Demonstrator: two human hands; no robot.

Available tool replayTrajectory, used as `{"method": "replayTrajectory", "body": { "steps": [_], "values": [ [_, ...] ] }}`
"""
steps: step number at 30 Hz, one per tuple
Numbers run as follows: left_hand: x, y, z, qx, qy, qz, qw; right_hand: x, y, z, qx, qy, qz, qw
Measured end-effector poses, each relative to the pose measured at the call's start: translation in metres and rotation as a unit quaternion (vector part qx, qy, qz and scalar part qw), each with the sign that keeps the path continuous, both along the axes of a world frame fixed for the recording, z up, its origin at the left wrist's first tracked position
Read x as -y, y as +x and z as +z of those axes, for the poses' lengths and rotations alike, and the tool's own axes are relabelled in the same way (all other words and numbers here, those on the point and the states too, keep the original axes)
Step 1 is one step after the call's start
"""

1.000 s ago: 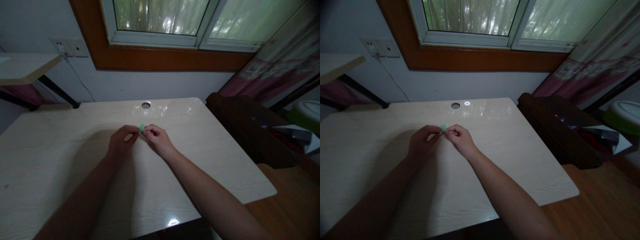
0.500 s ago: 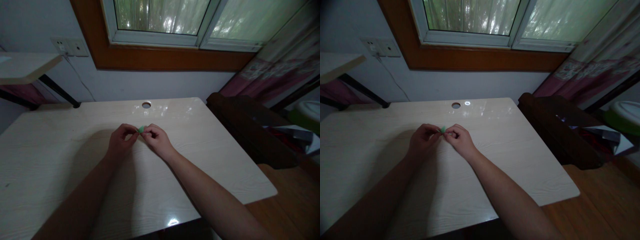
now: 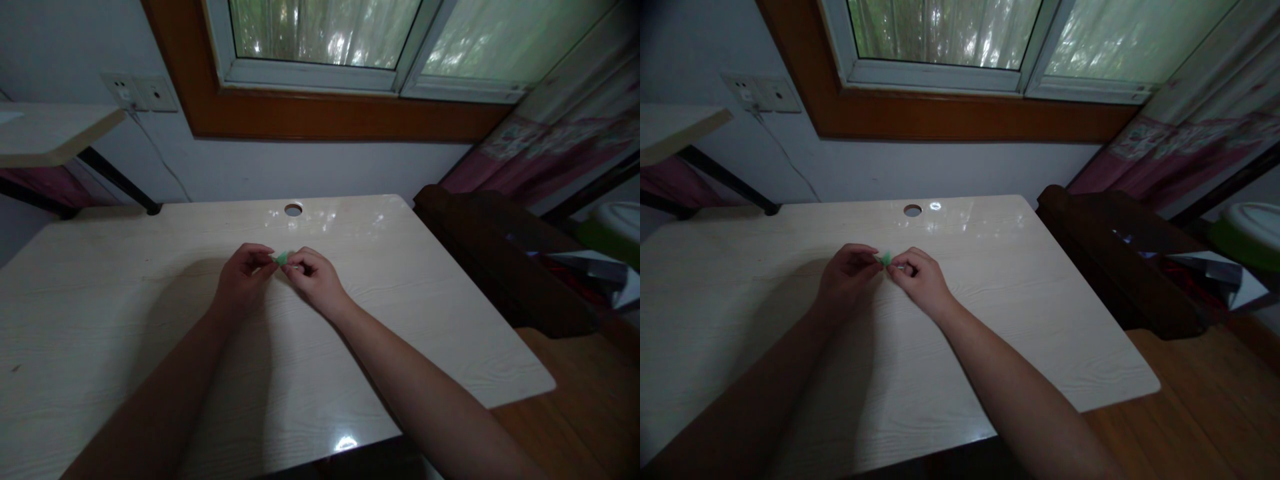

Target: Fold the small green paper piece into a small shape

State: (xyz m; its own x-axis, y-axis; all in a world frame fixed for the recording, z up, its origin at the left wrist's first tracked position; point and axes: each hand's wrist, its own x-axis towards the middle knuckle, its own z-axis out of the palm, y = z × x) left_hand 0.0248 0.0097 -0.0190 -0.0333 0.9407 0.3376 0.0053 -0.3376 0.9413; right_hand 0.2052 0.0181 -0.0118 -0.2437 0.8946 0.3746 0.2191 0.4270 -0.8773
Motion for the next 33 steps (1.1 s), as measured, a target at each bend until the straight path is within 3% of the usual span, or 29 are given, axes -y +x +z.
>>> {"method": "replayTrajectory", "body": {
  "steps": [4, 13, 21, 33],
  "values": [
    [-0.0006, 0.0008, 0.0015, -0.017, -0.010, -0.018, 1.000, 0.0002, 0.0012, 0.0008, 0.004, -0.005, 0.003, 1.000],
    [-0.0024, 0.0006, 0.0032, -0.004, -0.016, 0.003, 1.000, -0.0006, 0.0017, -0.0001, 0.007, -0.004, 0.010, 1.000],
    [-0.0074, -0.0010, -0.0026, 0.019, -0.039, 0.000, 0.999, -0.0021, 0.0007, -0.0045, 0.005, -0.012, 0.021, 1.000],
    [-0.0056, 0.0007, 0.0013, 0.003, -0.029, -0.033, 0.999, -0.0004, 0.0003, -0.0012, 0.003, -0.018, 0.006, 1.000]
  ]
}}
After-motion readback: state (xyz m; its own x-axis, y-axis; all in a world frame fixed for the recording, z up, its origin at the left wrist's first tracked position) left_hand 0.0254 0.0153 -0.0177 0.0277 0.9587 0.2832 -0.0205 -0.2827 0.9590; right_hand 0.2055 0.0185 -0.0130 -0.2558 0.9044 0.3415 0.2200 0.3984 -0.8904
